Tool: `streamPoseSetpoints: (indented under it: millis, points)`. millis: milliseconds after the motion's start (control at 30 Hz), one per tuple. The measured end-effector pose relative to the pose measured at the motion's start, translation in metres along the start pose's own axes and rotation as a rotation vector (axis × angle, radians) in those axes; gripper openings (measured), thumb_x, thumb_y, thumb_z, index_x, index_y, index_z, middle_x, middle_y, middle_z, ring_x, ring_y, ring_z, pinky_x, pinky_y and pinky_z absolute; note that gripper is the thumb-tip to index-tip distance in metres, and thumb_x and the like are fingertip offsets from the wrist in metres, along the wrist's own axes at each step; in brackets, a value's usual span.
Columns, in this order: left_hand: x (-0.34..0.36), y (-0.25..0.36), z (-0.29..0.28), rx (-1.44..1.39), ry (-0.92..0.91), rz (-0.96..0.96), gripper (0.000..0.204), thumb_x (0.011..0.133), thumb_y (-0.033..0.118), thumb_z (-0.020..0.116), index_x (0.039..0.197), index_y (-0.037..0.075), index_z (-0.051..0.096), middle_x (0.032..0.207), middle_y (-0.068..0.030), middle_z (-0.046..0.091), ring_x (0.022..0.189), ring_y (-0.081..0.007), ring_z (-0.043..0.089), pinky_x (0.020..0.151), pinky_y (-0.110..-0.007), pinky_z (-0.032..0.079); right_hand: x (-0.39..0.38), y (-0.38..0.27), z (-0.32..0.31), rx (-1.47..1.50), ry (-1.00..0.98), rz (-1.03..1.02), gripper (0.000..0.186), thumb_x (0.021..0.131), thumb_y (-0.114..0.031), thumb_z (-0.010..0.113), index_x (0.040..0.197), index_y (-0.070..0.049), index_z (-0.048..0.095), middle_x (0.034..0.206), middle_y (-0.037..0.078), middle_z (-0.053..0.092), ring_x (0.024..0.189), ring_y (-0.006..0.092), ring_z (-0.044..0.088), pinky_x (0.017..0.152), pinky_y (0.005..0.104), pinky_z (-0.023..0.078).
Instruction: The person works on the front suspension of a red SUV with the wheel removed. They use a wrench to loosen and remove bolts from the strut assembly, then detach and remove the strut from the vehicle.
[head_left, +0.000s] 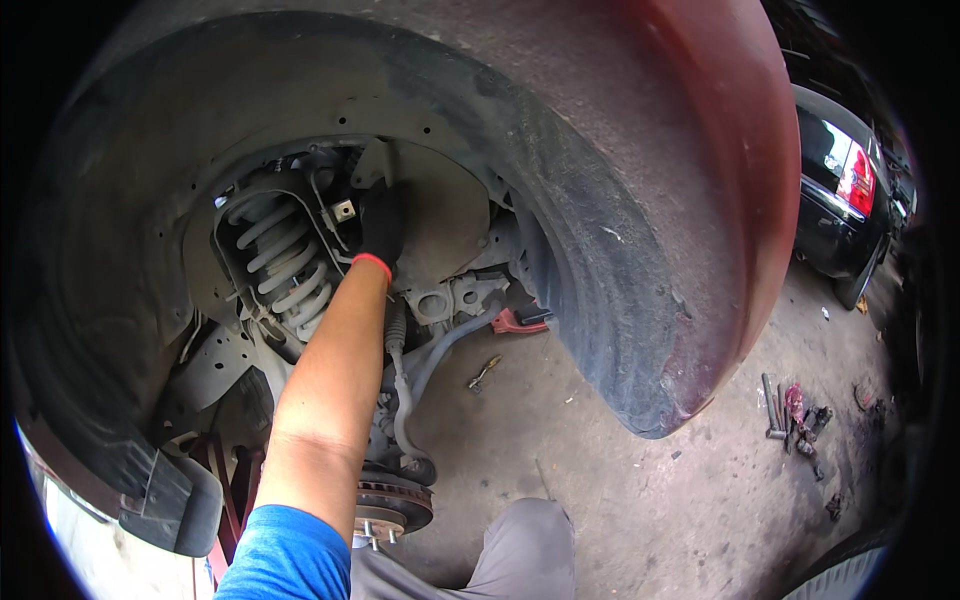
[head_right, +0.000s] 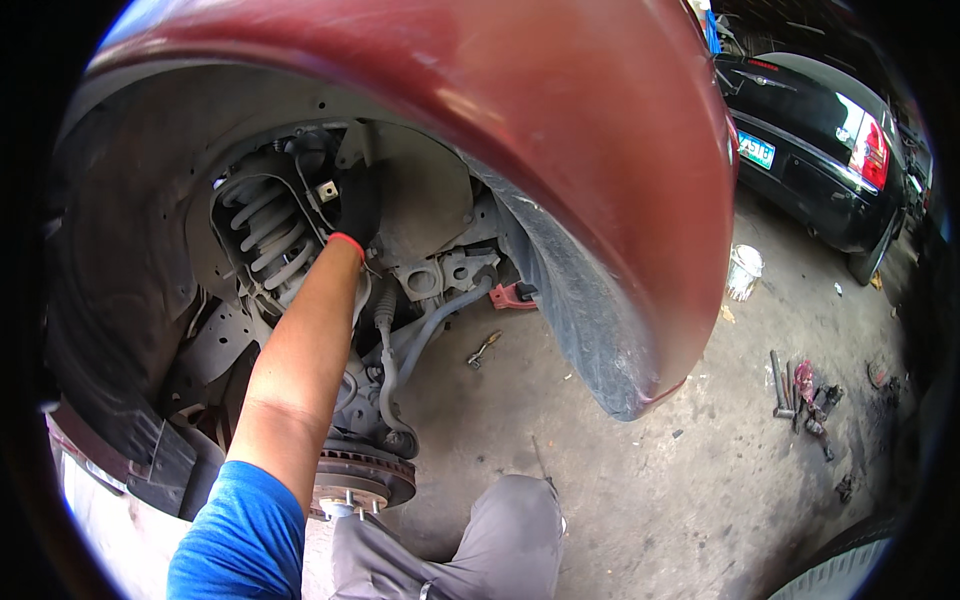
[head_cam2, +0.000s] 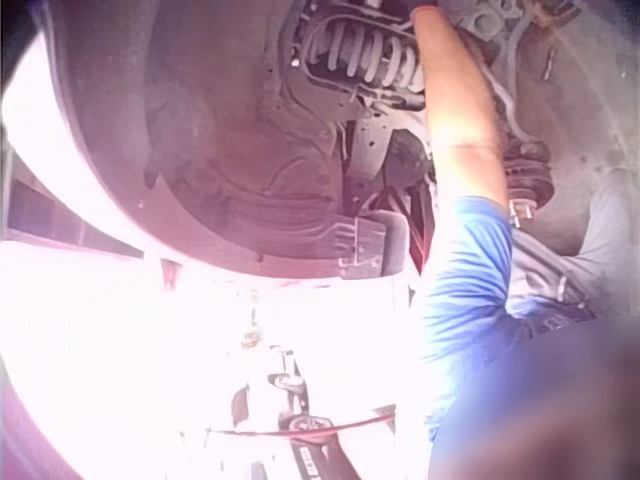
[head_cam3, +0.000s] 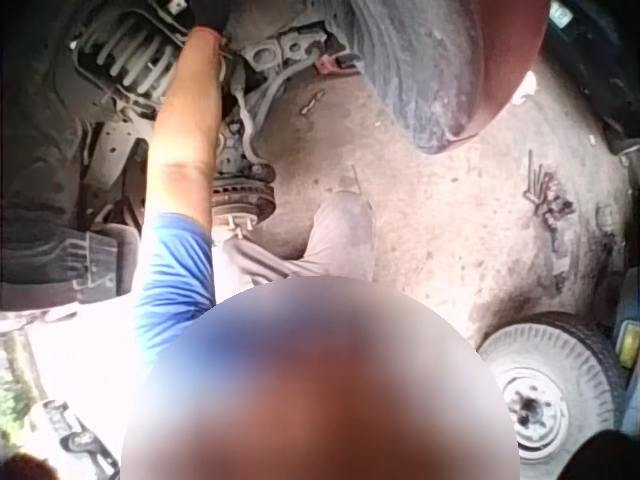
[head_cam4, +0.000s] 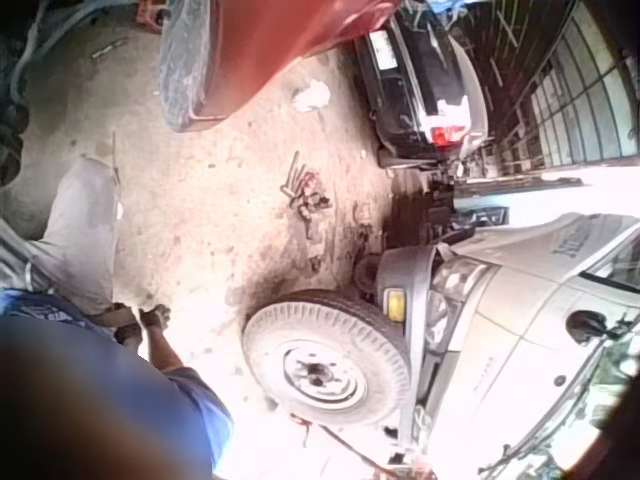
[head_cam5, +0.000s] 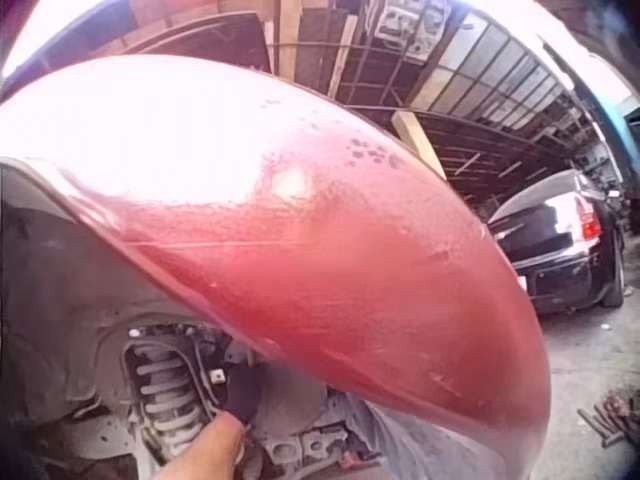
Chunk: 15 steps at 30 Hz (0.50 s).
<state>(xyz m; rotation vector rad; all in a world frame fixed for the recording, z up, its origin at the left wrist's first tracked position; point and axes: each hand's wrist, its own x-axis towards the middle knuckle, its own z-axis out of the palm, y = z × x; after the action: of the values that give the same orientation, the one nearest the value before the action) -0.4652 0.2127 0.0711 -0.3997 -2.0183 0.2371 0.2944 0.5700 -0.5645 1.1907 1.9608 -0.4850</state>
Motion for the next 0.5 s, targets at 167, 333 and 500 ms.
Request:
streamPoseSetpoints:
  millis: [167, 333, 500]
  points:
    - [0.028, 0.026, 0.029, -0.391, 0.370, -0.568, 0.044, 0.097, 0.010, 0.053, 0.140, 0.002, 0.055, 0.117, -0.0261, 0.068, 0.108, -0.0366, 0.069, 0.095, -0.044, 0.053, 0.006, -0.018, -0.011, -0.115, -0.024, -0.019, 0.102, 0.087, -0.072, 0.064, 0.160, -0.008, 0.033, 0.166, 0.026, 0.027, 0.152, 0.0483, 0.028, 0.120, 0.0582, 0.034]
    - [0.026, 0.006, 0.064, -0.550, 0.466, -0.365, 0.044, 0.102, 0.010, 0.050, 0.145, 0.001, 0.050, 0.122, -0.0257, 0.064, 0.114, -0.0394, 0.065, 0.096, -0.045, 0.053, 0.018, -0.021, -0.014, -0.171, -0.031, -0.031, 0.100, 0.088, -0.076, 0.058, 0.156, -0.004, 0.042, 0.159, 0.030, 0.038, 0.151, 0.0492, 0.033, 0.120, 0.0553, 0.035]
    - [0.022, -0.008, 0.062, -1.379, 0.304, -0.434, 0.045, 0.106, 0.023, 0.050, 0.145, 0.000, 0.054, 0.132, -0.0252, 0.063, 0.117, -0.0379, 0.064, 0.101, -0.045, 0.051, 0.040, -0.014, 0.004, -0.317, 0.004, -0.030, 0.101, 0.090, -0.080, 0.053, 0.152, -0.001, 0.051, 0.153, 0.033, 0.050, 0.149, 0.0502, 0.038, 0.120, 0.0524, 0.037]
